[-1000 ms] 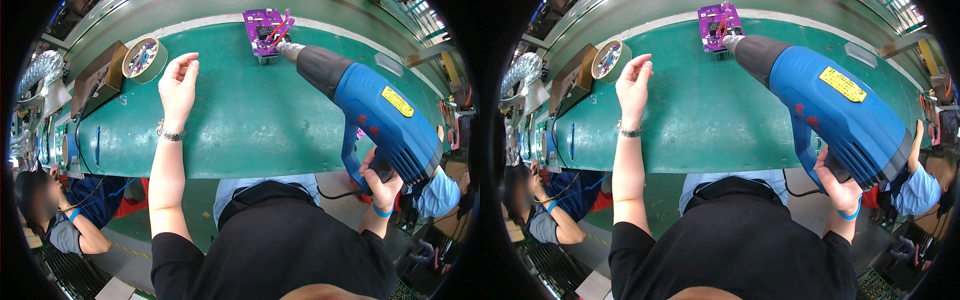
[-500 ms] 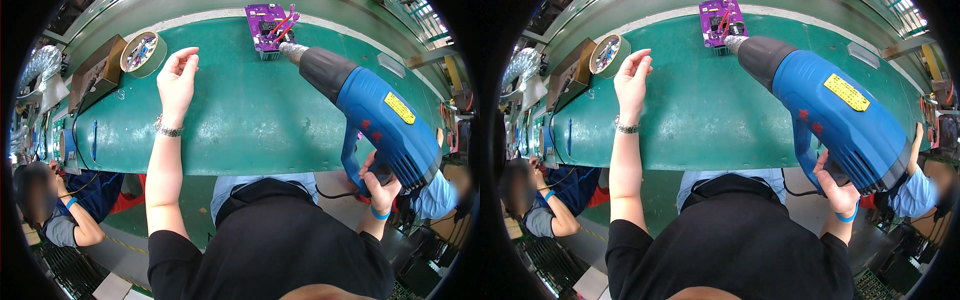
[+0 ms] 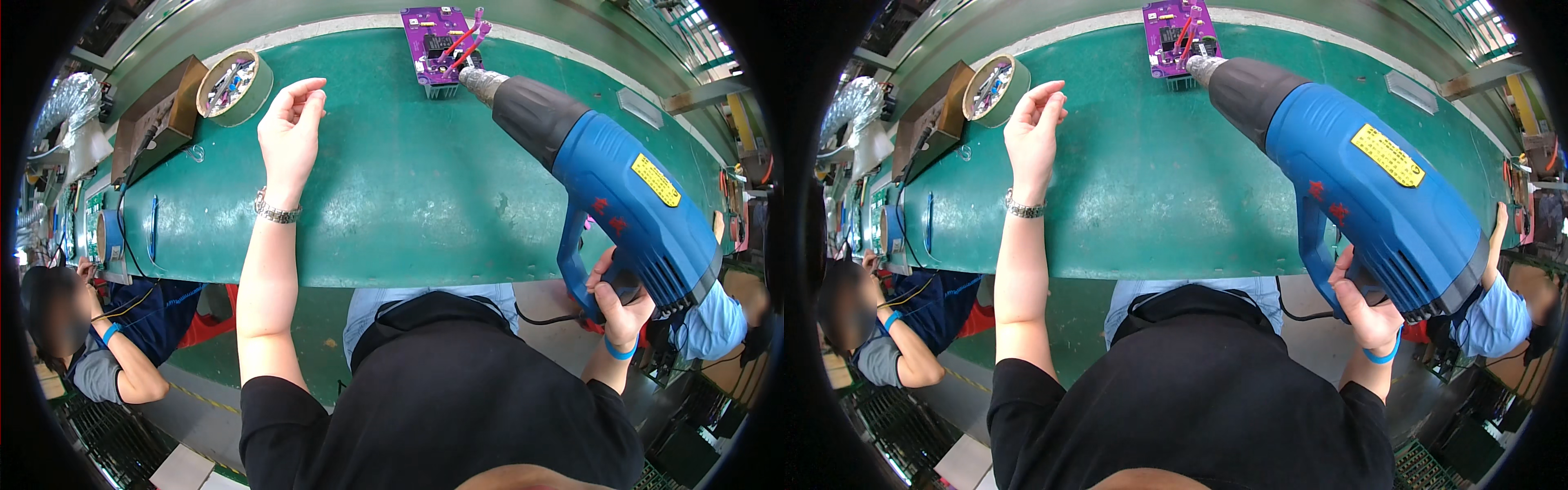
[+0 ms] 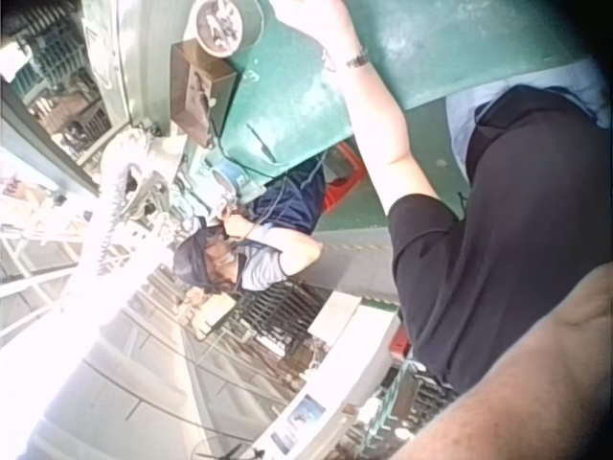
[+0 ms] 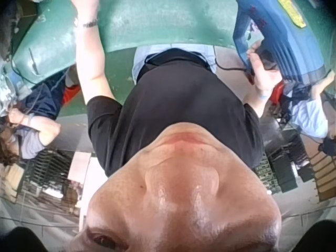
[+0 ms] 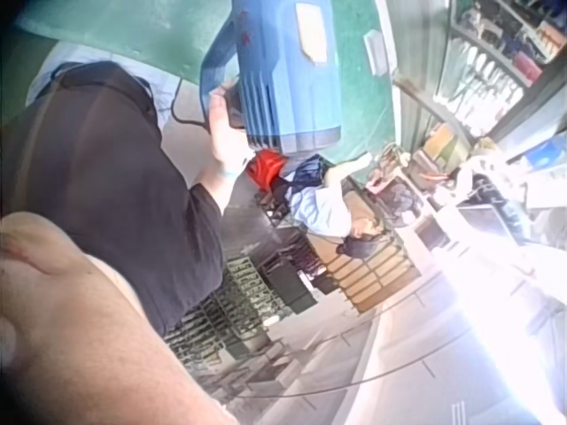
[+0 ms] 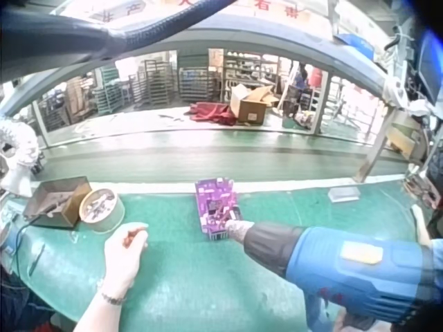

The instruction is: The person applies heat shrink tubing to wires on a PCB using a heat gun.

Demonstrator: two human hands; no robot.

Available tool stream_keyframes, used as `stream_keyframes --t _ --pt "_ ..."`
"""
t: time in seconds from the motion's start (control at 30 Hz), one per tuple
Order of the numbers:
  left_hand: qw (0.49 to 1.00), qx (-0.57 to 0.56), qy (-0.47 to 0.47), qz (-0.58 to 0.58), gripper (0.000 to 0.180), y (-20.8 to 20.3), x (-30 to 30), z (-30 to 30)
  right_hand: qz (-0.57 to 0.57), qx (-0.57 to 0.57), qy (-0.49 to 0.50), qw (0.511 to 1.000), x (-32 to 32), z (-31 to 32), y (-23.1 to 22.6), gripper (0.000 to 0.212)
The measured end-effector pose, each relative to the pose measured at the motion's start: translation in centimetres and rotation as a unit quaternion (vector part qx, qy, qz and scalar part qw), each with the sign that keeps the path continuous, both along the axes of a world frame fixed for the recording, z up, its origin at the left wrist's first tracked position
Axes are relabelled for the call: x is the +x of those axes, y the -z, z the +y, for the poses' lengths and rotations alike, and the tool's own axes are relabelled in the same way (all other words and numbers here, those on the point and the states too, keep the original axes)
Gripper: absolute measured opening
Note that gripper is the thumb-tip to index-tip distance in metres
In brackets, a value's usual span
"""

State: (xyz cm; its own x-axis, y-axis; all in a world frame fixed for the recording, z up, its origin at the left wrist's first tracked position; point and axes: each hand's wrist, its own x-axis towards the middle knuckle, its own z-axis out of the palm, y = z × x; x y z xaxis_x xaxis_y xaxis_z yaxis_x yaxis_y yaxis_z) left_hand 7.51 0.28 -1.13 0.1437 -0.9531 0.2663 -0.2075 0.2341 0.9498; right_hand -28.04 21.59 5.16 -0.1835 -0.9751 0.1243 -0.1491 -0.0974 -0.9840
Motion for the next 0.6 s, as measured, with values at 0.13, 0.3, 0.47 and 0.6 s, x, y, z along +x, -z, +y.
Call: stream_keyframes --t 0.13,0.3,0.47,0.6 --pt "1.0 -0.001 0.003 0.0 0.017 -0.11 -0.07 -0.01 0.032 -0.015 -0.032 0.999 0.26 -0.47 -0.73 0.048" --pt "1.0 -0.006 0.001 0.001 0.017 0.14 -0.03 0.03 0.044 -0.016 -0.006 0.999 0.75 -0.58 -0.45 0.051" --pt "1.0 -0.003 -0.001 -0.003 0.017 0.07 -0.1 0.0 0.042 -0.012 0.008 0.999 0.77 -0.51 -0.42 0.052" --pt "1.0 -0.009 -0.007 -0.001 0.015 -0.12 -0.1 -0.05 0.019 0.001 -0.031 0.999 0.31 -0.35 -0.84 0.044"
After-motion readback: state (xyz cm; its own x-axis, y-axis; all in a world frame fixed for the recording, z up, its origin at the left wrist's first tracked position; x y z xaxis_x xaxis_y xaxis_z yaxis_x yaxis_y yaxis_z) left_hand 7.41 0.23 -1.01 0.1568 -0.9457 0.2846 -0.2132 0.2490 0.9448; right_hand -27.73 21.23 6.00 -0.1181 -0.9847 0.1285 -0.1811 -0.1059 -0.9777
